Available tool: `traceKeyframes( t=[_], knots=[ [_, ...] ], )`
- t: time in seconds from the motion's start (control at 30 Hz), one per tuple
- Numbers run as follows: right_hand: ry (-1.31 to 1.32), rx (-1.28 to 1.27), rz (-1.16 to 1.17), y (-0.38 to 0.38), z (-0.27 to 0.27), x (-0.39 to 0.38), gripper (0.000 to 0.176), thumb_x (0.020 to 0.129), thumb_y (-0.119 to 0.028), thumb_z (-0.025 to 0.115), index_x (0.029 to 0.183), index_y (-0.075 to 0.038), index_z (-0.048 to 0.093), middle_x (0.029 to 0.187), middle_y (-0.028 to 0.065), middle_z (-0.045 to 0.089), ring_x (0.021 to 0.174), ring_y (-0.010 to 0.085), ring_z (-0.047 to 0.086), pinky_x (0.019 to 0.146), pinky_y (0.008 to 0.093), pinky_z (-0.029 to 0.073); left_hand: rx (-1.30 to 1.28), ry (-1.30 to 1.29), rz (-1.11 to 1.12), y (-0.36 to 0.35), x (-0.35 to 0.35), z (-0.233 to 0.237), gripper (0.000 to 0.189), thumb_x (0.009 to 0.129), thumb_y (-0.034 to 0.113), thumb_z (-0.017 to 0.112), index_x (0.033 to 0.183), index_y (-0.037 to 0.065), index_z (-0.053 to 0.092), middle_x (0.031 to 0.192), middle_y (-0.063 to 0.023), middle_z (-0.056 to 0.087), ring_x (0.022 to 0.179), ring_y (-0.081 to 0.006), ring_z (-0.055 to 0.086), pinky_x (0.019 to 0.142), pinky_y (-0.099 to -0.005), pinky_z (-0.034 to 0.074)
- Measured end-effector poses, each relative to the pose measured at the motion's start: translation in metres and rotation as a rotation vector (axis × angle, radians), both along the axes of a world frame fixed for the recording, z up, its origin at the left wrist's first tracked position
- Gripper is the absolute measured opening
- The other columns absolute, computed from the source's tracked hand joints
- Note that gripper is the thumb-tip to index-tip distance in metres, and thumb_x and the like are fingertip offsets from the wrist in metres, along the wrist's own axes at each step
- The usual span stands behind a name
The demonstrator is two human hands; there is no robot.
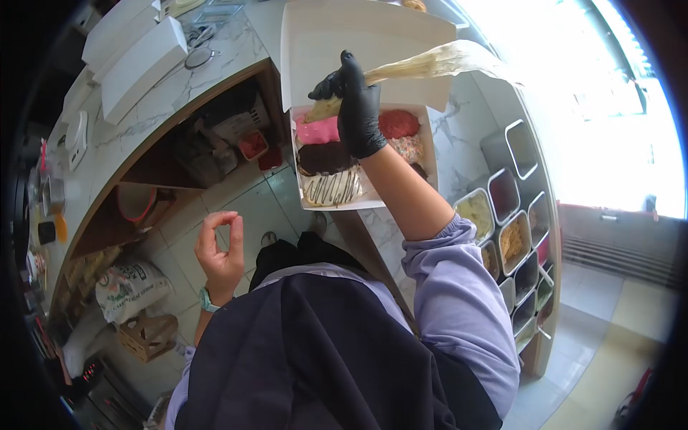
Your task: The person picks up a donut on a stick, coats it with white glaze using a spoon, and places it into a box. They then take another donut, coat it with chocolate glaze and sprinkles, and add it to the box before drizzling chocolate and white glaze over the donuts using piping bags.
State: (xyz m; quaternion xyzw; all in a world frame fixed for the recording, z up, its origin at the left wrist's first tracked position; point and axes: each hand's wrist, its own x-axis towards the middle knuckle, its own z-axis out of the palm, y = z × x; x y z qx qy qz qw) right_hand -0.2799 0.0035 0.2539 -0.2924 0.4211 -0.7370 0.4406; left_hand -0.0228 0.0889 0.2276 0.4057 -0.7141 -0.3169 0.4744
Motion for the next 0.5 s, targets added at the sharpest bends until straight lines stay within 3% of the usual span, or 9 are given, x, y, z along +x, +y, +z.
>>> traceKeyframes(
  t=[0.27, 0.37, 0.5],
  knots=[
    [0.274, 0.134, 0.168, -0.012, -0.024, 0.009, 0.040, 0.089, -0.032, 0.049, 0.059, -0.005, 0.048, 0.053, 0.0075, 0.051, 0.049, 0.0144, 0.049, 0.055, 0.0289, 0.044, 0.092, -0.064, 0.273, 0.010, 0.011, -0.017, 0.008, 0.080, 0.004, 0.060, 0.087, 0.000, 0.057, 0.079, -0.0085, 0.060, 0.071, -0.0164, 0.059, 0.065, -0.0263, 0.046],
    [0.248, 0.133, 0.189, -0.016, -0.033, 0.012, 0.044, 0.087, -0.031, 0.053, 0.054, -0.003, 0.051, 0.049, 0.0067, 0.052, 0.045, 0.0129, 0.049, 0.048, 0.0260, 0.039, 0.115, -0.071, 0.331, 0.012, 0.015, -0.019, 0.008, 0.081, 0.005, 0.060, 0.087, 0.000, 0.058, 0.079, -0.0082, 0.060, 0.071, -0.0155, 0.059, 0.065, -0.0262, 0.046],
    [0.291, 0.148, 0.147, -0.021, -0.041, 0.008, 0.045, 0.087, -0.032, 0.055, 0.052, -0.004, 0.051, 0.049, 0.0055, 0.052, 0.044, 0.0114, 0.048, 0.048, 0.0256, 0.039, 0.115, -0.082, 0.356, 0.013, 0.017, -0.024, 0.008, 0.082, 0.006, 0.059, 0.088, 0.000, 0.058, 0.079, -0.0080, 0.061, 0.072, -0.0151, 0.059, 0.066, -0.0262, 0.046]
  ],
)
